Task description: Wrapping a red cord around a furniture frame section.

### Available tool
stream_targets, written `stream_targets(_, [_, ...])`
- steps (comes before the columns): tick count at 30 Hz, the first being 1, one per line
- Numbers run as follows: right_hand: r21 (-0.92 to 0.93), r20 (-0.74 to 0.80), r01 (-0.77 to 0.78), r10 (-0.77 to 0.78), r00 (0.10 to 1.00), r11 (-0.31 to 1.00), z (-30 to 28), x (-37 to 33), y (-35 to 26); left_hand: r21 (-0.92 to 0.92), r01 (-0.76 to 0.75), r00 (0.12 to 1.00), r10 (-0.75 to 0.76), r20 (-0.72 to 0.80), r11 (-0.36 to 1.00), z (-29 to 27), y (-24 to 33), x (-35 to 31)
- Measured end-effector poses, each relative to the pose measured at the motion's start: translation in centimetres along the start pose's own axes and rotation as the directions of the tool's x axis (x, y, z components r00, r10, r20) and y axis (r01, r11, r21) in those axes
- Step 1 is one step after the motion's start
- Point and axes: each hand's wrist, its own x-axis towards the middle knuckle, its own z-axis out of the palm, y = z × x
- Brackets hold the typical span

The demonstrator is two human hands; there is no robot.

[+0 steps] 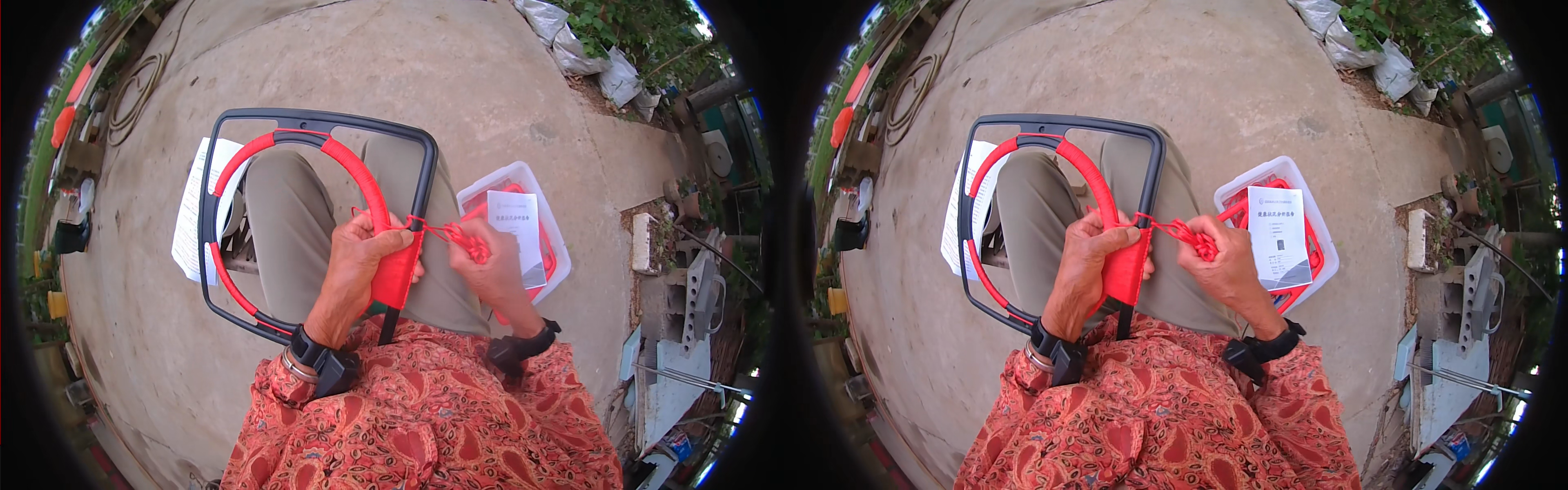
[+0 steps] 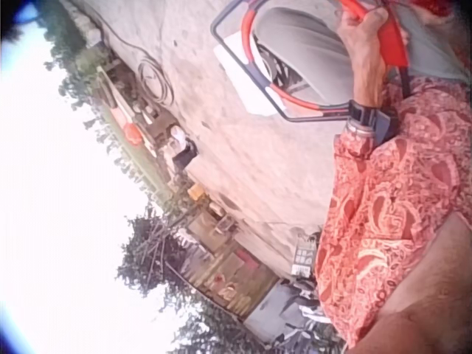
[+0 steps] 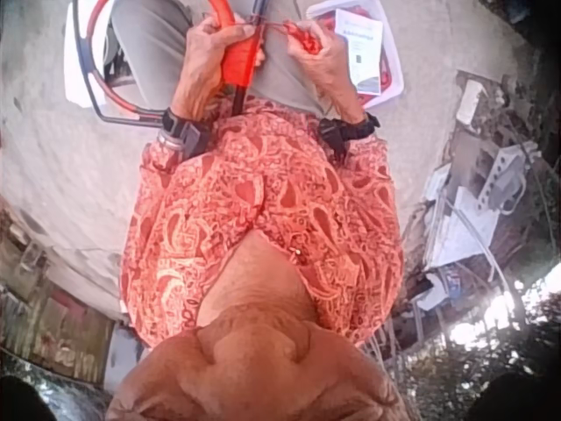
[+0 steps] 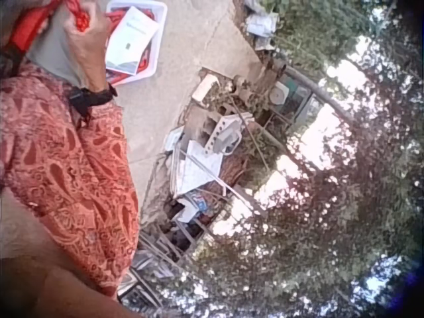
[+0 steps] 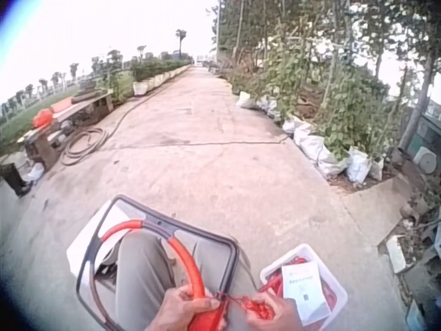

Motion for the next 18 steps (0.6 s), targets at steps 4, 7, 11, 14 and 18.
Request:
stream_targets(4, [-0.217, -0.141, 0.01, -0.041, 0.989, 0.976, -4.1, -0.8, 5.1, -0.022, -0.028, 0.999, 0.027, -0.034, 0.999, -0.7, 0.3, 0.0])
stream_targets(7, [-0.457, -0.256, -0.237, 0.129, 0.958, 0.857, -8.3, -2.7, 12.6, -0.037, -0.032, 0.999, 0.031, -0.02, 0.999, -0.7, 0.4, -0.1])
stream_targets(11, [-0.698, -0.286, -0.433, 0.333, 0.899, 0.571, -11.7, -5.4, 20.1, -0.014, -0.008, 1.0, 0.008, -0.001, 1.0, -0.1, 0.5, -0.2])
stream_targets(14, [-0.222, -0.267, -0.392, 0.331, 0.905, 0.893, -9.5, -3.9, 14.3, -0.019, -0.019, 0.999, 0.02, 0.025, 1.0, 0.0, 0.2, -0.3])
stream_targets(18, [0.392, 0.118, -0.419, 0.408, 0.906, 0.819, -4.5, -0.4, 0.8, 0.011, -0.011, 0.999, 0.011, 0.052, 1.0, 0.2, -0.1, -0.3])
